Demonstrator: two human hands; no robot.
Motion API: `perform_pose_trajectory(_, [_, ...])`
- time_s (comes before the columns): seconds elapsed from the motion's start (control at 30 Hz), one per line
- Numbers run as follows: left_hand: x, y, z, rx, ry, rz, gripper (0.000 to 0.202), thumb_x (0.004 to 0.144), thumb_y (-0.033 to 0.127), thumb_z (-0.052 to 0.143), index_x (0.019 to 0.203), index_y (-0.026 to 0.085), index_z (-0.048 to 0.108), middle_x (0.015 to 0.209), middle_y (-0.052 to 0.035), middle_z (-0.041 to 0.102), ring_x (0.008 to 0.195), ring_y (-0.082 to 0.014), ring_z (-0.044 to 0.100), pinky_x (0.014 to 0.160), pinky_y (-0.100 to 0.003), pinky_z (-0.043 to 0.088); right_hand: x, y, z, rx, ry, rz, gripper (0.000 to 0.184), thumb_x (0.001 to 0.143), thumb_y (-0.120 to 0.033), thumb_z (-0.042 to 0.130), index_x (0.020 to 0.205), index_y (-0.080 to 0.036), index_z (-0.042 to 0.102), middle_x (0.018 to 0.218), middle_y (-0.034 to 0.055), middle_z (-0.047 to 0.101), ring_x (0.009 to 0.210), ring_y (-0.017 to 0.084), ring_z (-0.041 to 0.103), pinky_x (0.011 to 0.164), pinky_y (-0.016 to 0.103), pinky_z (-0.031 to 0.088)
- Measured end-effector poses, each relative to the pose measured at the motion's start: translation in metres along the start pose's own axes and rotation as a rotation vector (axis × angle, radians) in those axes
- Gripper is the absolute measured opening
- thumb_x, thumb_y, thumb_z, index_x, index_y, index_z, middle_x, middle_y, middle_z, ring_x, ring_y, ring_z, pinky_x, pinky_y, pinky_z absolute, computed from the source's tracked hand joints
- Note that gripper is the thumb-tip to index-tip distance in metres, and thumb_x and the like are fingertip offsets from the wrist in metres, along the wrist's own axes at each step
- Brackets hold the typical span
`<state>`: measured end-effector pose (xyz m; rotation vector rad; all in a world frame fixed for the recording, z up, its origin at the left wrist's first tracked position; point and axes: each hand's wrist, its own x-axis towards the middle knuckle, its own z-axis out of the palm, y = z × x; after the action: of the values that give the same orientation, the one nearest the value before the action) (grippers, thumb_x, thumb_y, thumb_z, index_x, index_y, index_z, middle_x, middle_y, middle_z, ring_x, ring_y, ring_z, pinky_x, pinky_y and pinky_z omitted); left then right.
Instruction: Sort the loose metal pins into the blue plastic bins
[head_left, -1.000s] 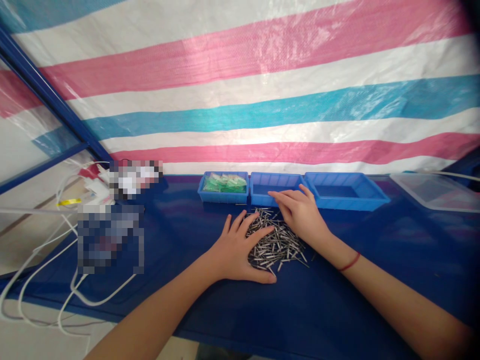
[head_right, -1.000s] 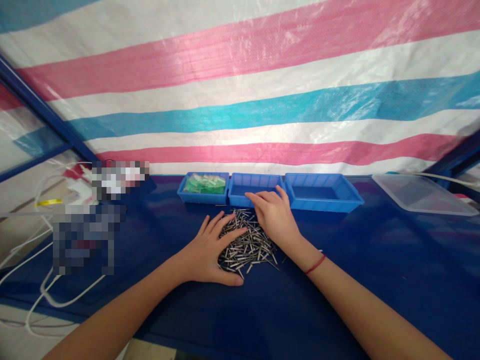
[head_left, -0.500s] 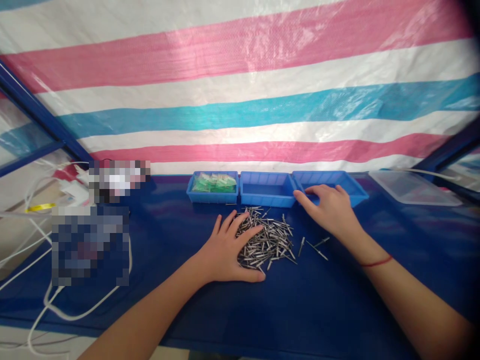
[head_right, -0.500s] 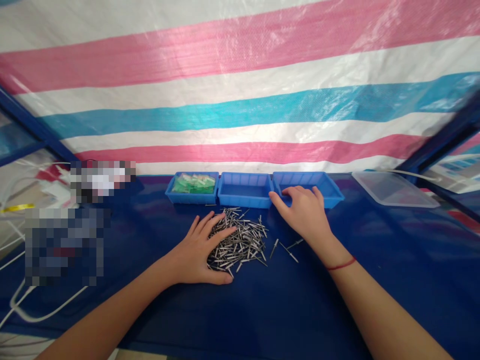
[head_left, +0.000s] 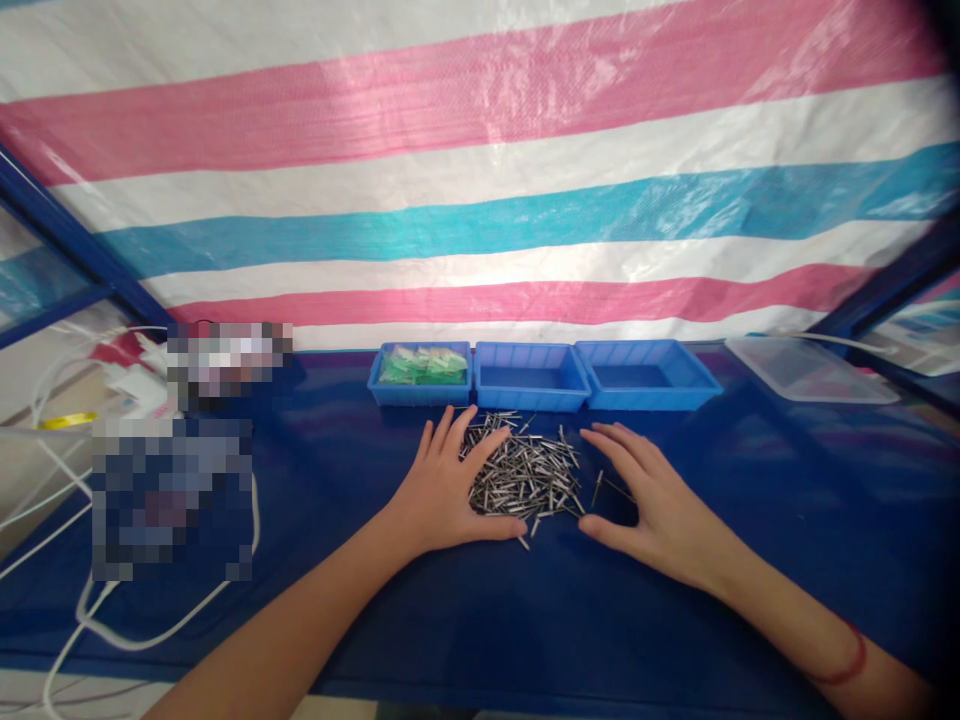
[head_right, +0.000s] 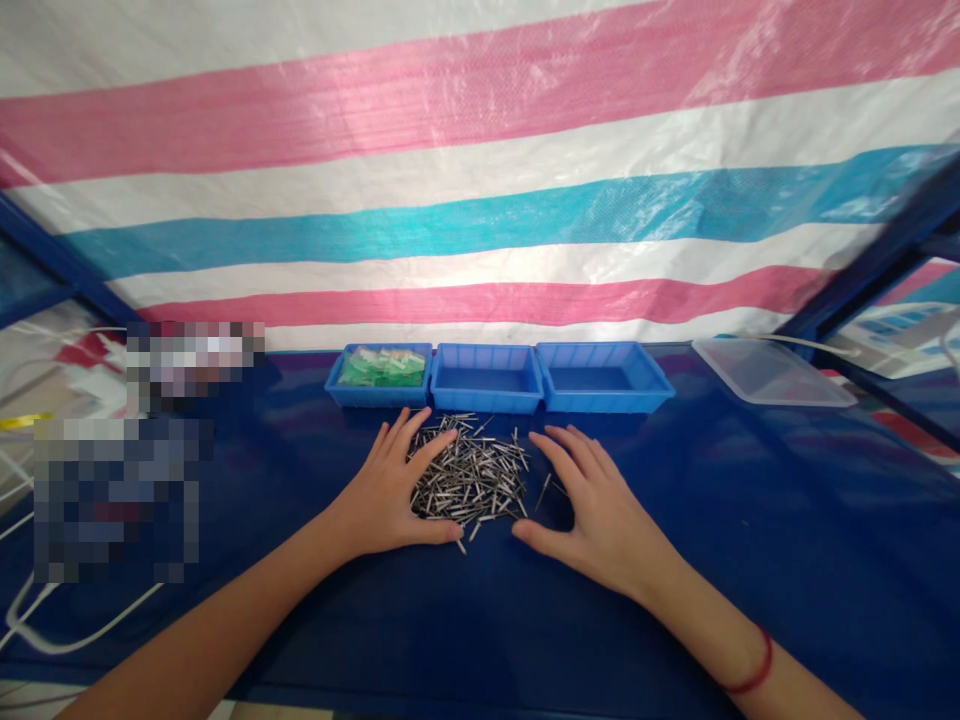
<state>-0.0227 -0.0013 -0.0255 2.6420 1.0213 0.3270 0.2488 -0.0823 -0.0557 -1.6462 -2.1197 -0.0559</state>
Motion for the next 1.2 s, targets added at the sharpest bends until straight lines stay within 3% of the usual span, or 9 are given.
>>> perform_pose_trajectory(0.1, [0.003,0.000,0.006,0.002,0.011,-0.013,0.099,0.065,0.080,0.052,0.146,0.030,0.028,0.154,-0.0139,0.021,0.141,-0.0425,0.013,0.110,-0.065,0.012,-0.004,-0.009,0.007,-0.012,-0.093,-0.042,0.099,0.070,-0.066,0.061,0.148,-0.018,0.024,0.147,0.0188,0.036,0.137,0.041,0.026,0.105,0.065,0.028])
perform_pose_trajectory(0.23, [0.008,0.010,0.017,-0.027,0.068,-0.020,0.086,0.075,0.073,0.049,0.143,0.021,0.035,0.148,-0.0161,0.032,0.139,-0.0376,0.023,0.112,-0.058,0.019,0.015,-0.025,0.014,0.072,-0.103,-0.109,0.103,0.069,-0.064,0.063,0.149,-0.016,0.019,0.149,0.0202,0.032,0.139,0.041,0.023,0.107,0.063,0.028])
perform_pose_trajectory(0.47, [0.019,0.028,0.026,-0.175,0.277,-0.094,0.043,0.094,0.042,0.040,0.126,0.015,0.046,0.126,-0.0122,0.053,0.119,-0.0243,0.046,0.105,-0.043,0.037,0.042,-0.053,0.024,0.269,0.013,-0.203,0.072,0.076,-0.036,0.064,0.138,-0.014,0.037,0.132,0.0194,0.050,0.124,0.033,0.046,0.101,0.053,0.042])
perform_pose_trajectory(0.63, [0.019,0.014,0.015,-0.127,0.424,-0.185,0.030,0.097,0.029,0.033,0.117,0.016,0.052,0.120,-0.0104,0.056,0.116,-0.0226,0.048,0.103,-0.042,0.038,0.051,-0.055,0.022,0.273,0.051,-0.158,0.048,0.078,-0.030,0.061,0.123,-0.017,0.052,0.118,0.0154,0.058,0.113,0.030,0.053,0.096,0.049,0.045])
perform_pose_trajectory(0.73, [0.016,-0.004,0.005,0.058,0.411,-0.210,0.031,0.095,0.019,0.034,0.116,0.015,0.056,0.122,-0.0107,0.055,0.110,-0.0234,0.051,0.099,-0.040,0.040,0.058,-0.057,0.018,0.239,0.083,-0.145,0.047,0.076,-0.037,0.064,0.118,-0.017,0.055,0.115,0.0146,0.060,0.111,0.031,0.052,0.096,0.050,0.044])
perform_pose_trajectory(0.83, [0.014,-0.017,0.000,0.220,0.320,-0.243,0.037,0.092,0.014,0.036,0.124,0.015,0.054,0.121,-0.0111,0.056,0.102,-0.0243,0.053,0.092,-0.039,0.044,0.065,-0.062,0.014,0.230,0.121,-0.171,0.043,0.076,-0.040,0.063,0.114,-0.020,0.058,0.113,0.0137,0.061,0.109,0.031,0.053,0.095,0.051,0.042])
perform_pose_trajectory(1.0, [0.017,-0.021,0.001,0.337,0.257,-0.299,0.037,0.094,0.021,0.037,0.126,0.016,0.055,0.106,-0.0118,0.058,0.093,-0.0252,0.055,0.081,-0.038,0.047,0.071,-0.069,0.018,0.231,0.138,-0.187,0.035,0.079,-0.037,0.063,0.109,-0.018,0.060,0.109,0.0123,0.062,0.109,0.029,0.052,0.095,0.047,0.041])
perform_pose_trajectory(1.13, [0.020,-0.024,0.002,0.358,0.237,-0.309,0.033,0.096,0.026,0.035,0.115,0.018,0.061,0.103,-0.0105,0.057,0.091,-0.0233,0.055,0.081,-0.036,0.047,0.068,-0.068,0.023,0.235,0.128,-0.168,0.027,0.081,-0.032,0.062,0.104,-0.019,0.062,0.107,0.0108,0.063,0.108,0.028,0.053,0.093,0.046,0.042])
perform_pose_trajectory(1.2, [0.021,-0.024,0.002,0.364,0.235,-0.313,0.032,0.096,0.027,0.036,0.117,0.020,0.059,0.103,-0.0092,0.056,0.092,-0.0218,0.054,0.082,-0.033,0.046,0.067,-0.068,0.023,0.244,0.123,-0.155,0.022,0.082,-0.030,0.060,0.101,-0.019,0.063,0.105,0.0100,0.064,0.107,0.027,0.054,0.092,0.045,0.042])
